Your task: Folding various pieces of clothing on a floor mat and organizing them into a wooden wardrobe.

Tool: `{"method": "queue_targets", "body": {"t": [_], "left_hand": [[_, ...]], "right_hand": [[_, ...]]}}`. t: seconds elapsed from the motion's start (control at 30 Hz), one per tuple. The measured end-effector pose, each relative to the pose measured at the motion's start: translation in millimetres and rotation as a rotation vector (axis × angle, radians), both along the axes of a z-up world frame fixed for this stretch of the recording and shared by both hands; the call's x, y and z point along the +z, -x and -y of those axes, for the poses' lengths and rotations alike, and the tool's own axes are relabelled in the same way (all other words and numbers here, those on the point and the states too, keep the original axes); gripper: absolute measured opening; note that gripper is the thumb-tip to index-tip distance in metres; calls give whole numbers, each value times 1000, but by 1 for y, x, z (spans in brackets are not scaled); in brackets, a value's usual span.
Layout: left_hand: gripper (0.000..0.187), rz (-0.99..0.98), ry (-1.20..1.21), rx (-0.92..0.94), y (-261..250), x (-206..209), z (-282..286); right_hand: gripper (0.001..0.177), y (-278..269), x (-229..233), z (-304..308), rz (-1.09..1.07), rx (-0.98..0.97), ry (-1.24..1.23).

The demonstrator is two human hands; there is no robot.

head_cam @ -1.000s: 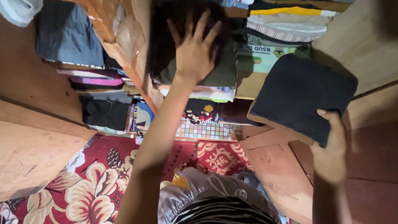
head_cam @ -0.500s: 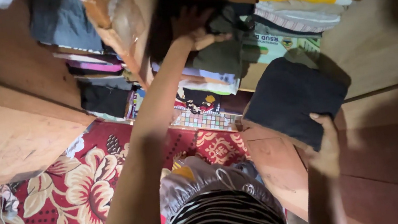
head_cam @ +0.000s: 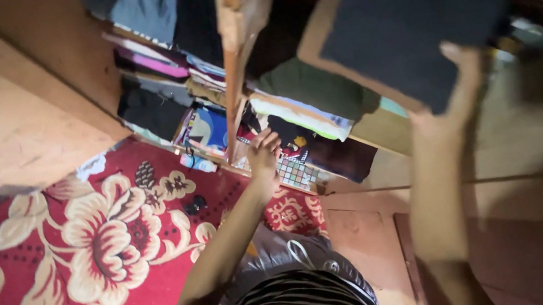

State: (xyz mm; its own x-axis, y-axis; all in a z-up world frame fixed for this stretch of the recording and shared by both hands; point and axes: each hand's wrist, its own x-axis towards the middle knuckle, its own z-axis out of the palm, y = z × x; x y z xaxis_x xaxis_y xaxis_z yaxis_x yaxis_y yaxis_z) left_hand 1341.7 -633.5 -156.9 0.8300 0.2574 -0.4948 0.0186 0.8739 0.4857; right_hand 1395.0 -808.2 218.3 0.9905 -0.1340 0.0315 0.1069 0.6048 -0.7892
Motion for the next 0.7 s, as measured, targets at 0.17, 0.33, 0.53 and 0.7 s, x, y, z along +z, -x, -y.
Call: {"method": "queue_targets", "body": {"t": [0.17,0.33,0.53,0.7], "left_hand": [[26,-27,14,24,-26,58,-5],[27,12,8,10,-56,51,-1],[37,-193,-30,53,-71,56,-10],[42,-153,-142,39,-77,53,-28]], "right_hand": [[46,-84,-129,-12,-368,104,186],[81,-78,-159,3,67,-283,1074],[60,1,-142,-63,905,-126,2269],[69,-16,-167,-72,1062,-209,2459]]}}
